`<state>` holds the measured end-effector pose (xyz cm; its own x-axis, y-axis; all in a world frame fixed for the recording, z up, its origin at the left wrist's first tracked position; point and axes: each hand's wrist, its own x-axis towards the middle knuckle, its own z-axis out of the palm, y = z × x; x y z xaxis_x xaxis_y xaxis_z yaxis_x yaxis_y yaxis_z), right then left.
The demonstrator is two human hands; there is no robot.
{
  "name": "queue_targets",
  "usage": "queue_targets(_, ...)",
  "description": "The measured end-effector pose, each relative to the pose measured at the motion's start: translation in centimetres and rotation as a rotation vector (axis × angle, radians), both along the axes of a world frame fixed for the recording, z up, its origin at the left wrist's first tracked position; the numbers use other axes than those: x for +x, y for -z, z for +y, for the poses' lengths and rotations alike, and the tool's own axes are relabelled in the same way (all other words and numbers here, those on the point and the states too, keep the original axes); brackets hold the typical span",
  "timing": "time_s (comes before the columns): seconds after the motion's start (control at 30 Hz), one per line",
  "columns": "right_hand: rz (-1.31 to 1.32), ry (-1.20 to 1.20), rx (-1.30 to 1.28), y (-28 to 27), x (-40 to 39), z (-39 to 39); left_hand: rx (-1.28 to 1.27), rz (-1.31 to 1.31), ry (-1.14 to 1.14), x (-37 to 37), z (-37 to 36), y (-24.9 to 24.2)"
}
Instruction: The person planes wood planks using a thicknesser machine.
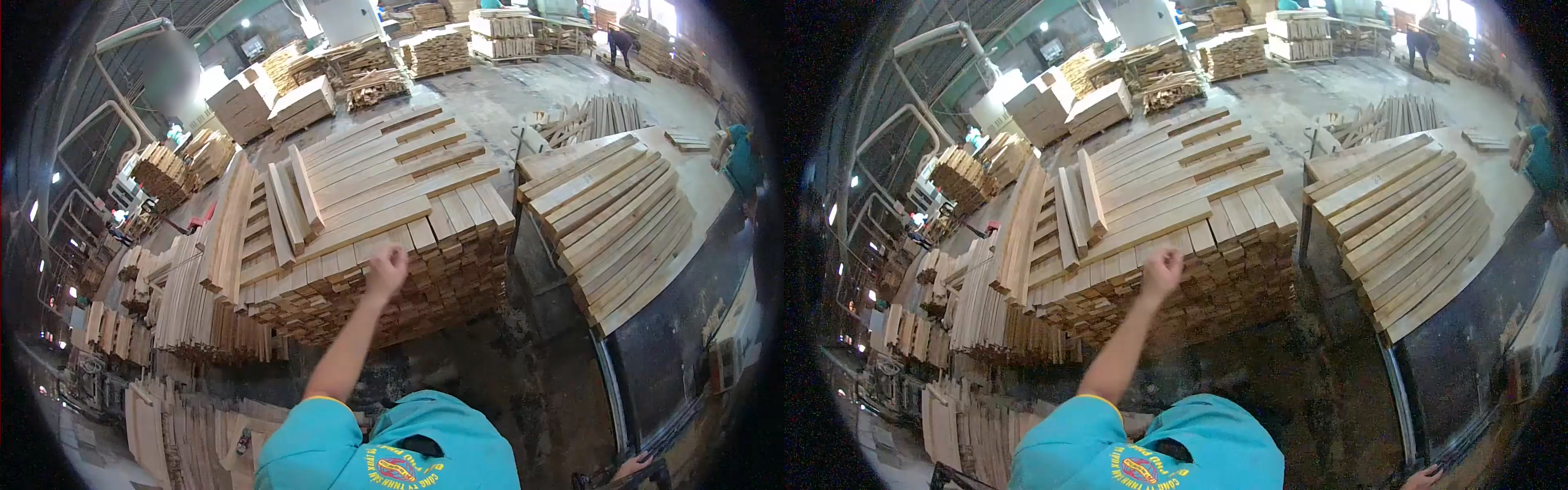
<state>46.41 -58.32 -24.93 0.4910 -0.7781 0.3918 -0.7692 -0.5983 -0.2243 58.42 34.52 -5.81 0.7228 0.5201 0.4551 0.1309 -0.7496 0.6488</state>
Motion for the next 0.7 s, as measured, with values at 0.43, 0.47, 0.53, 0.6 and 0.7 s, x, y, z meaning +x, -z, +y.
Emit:
queue_targets(0.43,-0.219,-0.059,-0.462,0.4,-0.1,0.9,-0.094,0.479,-0.762,1.8,27.8,-2.8)
queue_targets(0.47,-0.219,-0.057,-0.461,0.6,0.0,0.6,-0.111,0.504,-0.765,1.7,28.6,-2.3)
queue_targets(0.53,-0.263,-0.158,-0.419,1.1,-0.3,-0.2,-0.125,0.535,-0.768,1.1,28.1,-3.0)
queue_targets(0.6,-0.162,-0.072,-0.313,0.4,-0.7,0.6,-0.671,0.240,-0.556,-0.3,28.2,-2.9)
queue_targets(0.7,-0.035,0.062,-0.128,-1.5,-0.4,2.3,-1.394,-0.593,-0.139,-3.2,27.0,-0.3)
